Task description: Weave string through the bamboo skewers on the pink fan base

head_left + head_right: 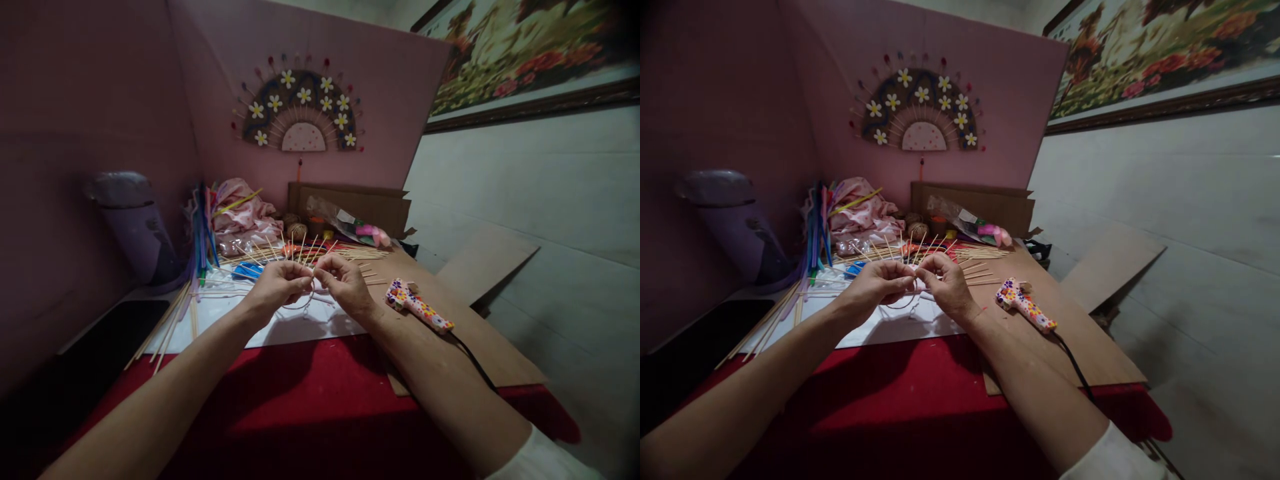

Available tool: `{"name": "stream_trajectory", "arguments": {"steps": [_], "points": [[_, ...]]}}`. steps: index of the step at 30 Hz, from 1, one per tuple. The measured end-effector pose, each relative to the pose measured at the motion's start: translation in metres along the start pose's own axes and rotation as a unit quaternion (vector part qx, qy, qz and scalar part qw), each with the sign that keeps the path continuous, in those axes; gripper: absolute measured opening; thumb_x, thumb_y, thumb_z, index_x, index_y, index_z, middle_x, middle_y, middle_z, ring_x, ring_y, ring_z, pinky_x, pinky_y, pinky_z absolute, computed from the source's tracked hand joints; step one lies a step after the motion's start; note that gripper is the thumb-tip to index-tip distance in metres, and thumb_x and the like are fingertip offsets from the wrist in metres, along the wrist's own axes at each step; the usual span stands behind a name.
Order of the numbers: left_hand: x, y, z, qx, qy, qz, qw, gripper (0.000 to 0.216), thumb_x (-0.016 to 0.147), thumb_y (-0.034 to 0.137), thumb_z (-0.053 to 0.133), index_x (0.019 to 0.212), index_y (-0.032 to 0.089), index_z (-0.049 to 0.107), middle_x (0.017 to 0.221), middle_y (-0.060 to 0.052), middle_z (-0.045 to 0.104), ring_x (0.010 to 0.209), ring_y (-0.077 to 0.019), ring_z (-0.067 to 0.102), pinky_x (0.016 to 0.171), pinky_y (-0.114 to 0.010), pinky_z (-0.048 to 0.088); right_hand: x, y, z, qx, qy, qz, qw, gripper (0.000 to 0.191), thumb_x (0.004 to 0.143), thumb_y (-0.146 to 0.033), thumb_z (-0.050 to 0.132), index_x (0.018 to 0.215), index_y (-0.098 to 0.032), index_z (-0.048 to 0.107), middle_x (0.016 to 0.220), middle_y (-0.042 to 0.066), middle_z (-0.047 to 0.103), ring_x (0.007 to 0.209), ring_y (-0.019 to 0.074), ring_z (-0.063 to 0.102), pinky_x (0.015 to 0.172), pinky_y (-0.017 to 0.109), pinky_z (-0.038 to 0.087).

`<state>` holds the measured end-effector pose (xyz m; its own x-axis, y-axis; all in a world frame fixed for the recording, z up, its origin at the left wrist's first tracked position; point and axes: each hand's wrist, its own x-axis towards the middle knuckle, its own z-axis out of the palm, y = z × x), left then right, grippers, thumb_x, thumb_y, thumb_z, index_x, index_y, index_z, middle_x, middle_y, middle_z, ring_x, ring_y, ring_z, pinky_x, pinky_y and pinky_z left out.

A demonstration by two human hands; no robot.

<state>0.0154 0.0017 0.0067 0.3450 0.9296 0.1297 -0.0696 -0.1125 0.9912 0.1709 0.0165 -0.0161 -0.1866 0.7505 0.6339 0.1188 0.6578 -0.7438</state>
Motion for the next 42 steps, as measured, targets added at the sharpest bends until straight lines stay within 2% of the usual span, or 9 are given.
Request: {"name": "stream_trajectory", "arguments": {"steps": [5,8,13,16,18,25,33,37,42], "points": [[0.001,-0.003,-0.005,-0.008,-0.067,-0.030,0.997,0.025,0.070,0.033,0.067,0.064,0.011,0.057,0.050,0.002,0.047,0.038,-0.0021,0.030,0.038,-0.019,0.013,-0.001,-0.002,0.002,0.045,-0.021,0.002,0.999,0.015,0.077,-0.029,0.061,0.069,-0.019,0.054,0.069,-0.001,0.048,0.061,0.0105,0.044,0.055,0.024,0.037],[0.001,-0.004,-0.005,-0.016,-0.077,-0.033,0.996,0.025,0.070,0.033,0.068,0.065,0.012,0.056,0.049,0.003,0.046,0.039,-0.0022,0.030,0.039,-0.019,0.013,-0.001,-0.003,0.002,0.058,-0.009,0.010,0.998,0.017,0.076,-0.032,0.063,0.069,-0.019,0.055,0.066,-0.002,0.048,0.057,0.0091,0.045,0.052,0.023,0.038],[0.000,-0.001,-0.002,-0.021,-0.017,-0.005,1.000,0.025,0.067,0.034,0.070,0.065,0.013,0.058,0.047,0.004,0.046,0.038,-0.0025,0.030,0.038,-0.019,0.014,-0.002,-0.005,0.003,0.122,-0.034,0.114,0.985,0.031,0.078,-0.048,0.058,0.074,-0.017,0.053,0.056,-0.005,0.053,0.036,0.0043,0.042,0.035,0.019,0.029],[0.000,0.000,-0.002,-0.019,0.022,0.004,1.000,0.023,0.066,0.033,0.070,0.065,0.013,0.060,0.045,0.004,0.046,0.038,-0.0026,0.031,0.038,-0.019,0.015,-0.003,-0.007,0.005,0.150,-0.070,0.162,0.973,0.034,0.069,-0.047,0.068,0.070,-0.016,0.052,0.057,-0.003,0.058,0.033,0.0039,0.043,0.031,0.017,0.028],[0.001,-0.001,-0.002,-0.020,0.038,0.007,0.999,0.022,0.066,0.032,0.070,0.064,0.013,0.059,0.043,0.005,0.044,0.037,-0.0029,0.031,0.038,-0.019,0.016,-0.004,-0.009,0.006,0.152,-0.071,0.172,0.971,0.033,0.068,-0.043,0.069,0.068,-0.016,0.052,0.056,-0.004,0.058,0.032,0.0034,0.043,0.030,0.016,0.028],[-0.001,-0.001,0.002,-0.030,0.029,0.025,0.999,0.024,0.068,0.033,0.068,0.063,0.013,0.057,0.046,0.004,0.046,0.038,-0.0024,0.031,0.038,-0.018,0.015,-0.004,-0.014,0.005,0.143,-0.070,0.158,0.975,0.029,0.071,-0.039,0.068,0.064,-0.016,0.052,0.051,-0.005,0.056,0.034,0.0027,0.043,0.030,0.014,0.028],[0.000,-0.001,-0.002,-0.035,0.025,0.021,0.999,0.024,0.069,0.034,0.068,0.064,0.013,0.057,0.045,0.005,0.045,0.038,-0.0028,0.031,0.039,-0.019,0.016,-0.005,-0.012,0.006,0.132,-0.072,0.165,0.975,0.029,0.076,-0.042,0.062,0.070,-0.015,0.053,0.060,-0.002,0.060,0.035,0.0043,0.048,0.029,0.015,0.027],[-0.001,0.000,-0.002,-0.038,-0.026,0.004,0.999,0.027,0.070,0.035,0.068,0.061,0.014,0.054,0.043,0.005,0.043,0.037,-0.0028,0.029,0.039,-0.020,0.013,-0.003,-0.010,0.004,0.152,-0.012,0.129,0.980,0.023,0.075,-0.039,0.065,0.079,-0.018,0.057,0.055,-0.006,0.054,0.037,0.0039,0.044,0.031,0.016,0.027],[-0.002,0.000,-0.002,-0.045,-0.073,-0.028,0.996,0.027,0.069,0.036,0.068,0.060,0.015,0.053,0.045,0.004,0.042,0.038,-0.0034,0.030,0.040,-0.020,0.013,-0.002,-0.011,0.002,0.169,-0.022,0.109,0.979,0.020,0.075,-0.038,0.065,0.076,-0.019,0.059,0.049,-0.007,0.046,0.040,0.0051,0.037,0.033,0.018,0.024]]}}
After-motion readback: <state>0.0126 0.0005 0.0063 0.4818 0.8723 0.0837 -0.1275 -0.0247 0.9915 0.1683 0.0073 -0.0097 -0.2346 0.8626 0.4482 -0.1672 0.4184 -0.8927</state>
